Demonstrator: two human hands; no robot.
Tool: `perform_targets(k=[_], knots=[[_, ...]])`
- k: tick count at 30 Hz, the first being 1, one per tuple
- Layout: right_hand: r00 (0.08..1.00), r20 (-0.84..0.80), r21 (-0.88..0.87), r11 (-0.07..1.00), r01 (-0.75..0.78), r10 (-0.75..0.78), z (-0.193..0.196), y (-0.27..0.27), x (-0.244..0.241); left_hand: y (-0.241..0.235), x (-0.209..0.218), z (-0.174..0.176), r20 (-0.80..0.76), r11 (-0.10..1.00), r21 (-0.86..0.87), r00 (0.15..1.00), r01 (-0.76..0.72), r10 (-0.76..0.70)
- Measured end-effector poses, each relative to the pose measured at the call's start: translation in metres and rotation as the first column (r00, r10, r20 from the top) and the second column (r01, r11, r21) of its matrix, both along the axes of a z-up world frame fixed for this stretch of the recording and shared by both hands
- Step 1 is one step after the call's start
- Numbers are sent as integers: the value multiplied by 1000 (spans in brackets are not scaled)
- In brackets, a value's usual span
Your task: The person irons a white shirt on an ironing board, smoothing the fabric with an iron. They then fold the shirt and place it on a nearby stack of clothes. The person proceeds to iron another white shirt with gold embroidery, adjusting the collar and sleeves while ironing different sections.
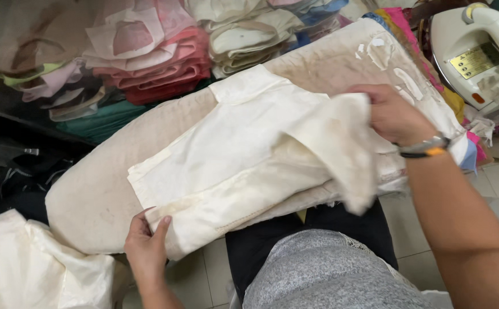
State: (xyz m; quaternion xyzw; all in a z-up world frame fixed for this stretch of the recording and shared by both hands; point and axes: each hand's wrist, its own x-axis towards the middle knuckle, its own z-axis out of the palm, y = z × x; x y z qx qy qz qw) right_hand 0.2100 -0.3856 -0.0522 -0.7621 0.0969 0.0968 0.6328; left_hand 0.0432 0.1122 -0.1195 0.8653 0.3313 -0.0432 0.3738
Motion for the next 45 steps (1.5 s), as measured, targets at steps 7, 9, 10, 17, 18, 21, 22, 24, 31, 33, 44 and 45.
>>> perform_targets(k=[7,9,10,17,18,21,22,24,31,33,44,45], knots=[[929,272,-879,457,134,250,-70,50,-8,-43,13,-74,319,827,555,941,-91,-111],[824,395,-918,196,344,406,-94,49,-7,-42,29,-75,376,812,577,911,-84,-172],[837,403,-914,200,352,371,-95,46,-2,-39,40,-72,341,840,541,925,-48,-167],[987,113,-868,495,43,112,-60,35,8,-18,41,-59,317,955,296,944,-6,-93],[988,114,-869,493,47,107,-64,32,4,-17,35,-52,318,956,294,943,-1,-97],[849,481,-747,608,268,217,-66,32,-9,-24,22,-33,354,958,285,929,6,-111],[862,434,-817,518,253,263,-59,42,-15,-31,20,-25,379,923,385,914,-13,-146],[873,383,-874,424,238,300,-60,54,-20,-51,19,-3,400,874,484,897,-33,-188],[946,299,-460,887,29,124,-18,109,-50,-144,15,42,327,722,-603,931,340,-164],[946,324,-164,986,35,20,-6,135,-83,-156,11,20,411,467,-752,885,465,-220],[598,684,-658,707,259,418,-24,96,-104,-59,29,85,-14,921,-389,1000,8,-14],[595,685,-656,711,254,421,-34,88,-100,-55,28,68,-14,922,-386,1000,1,-7]])
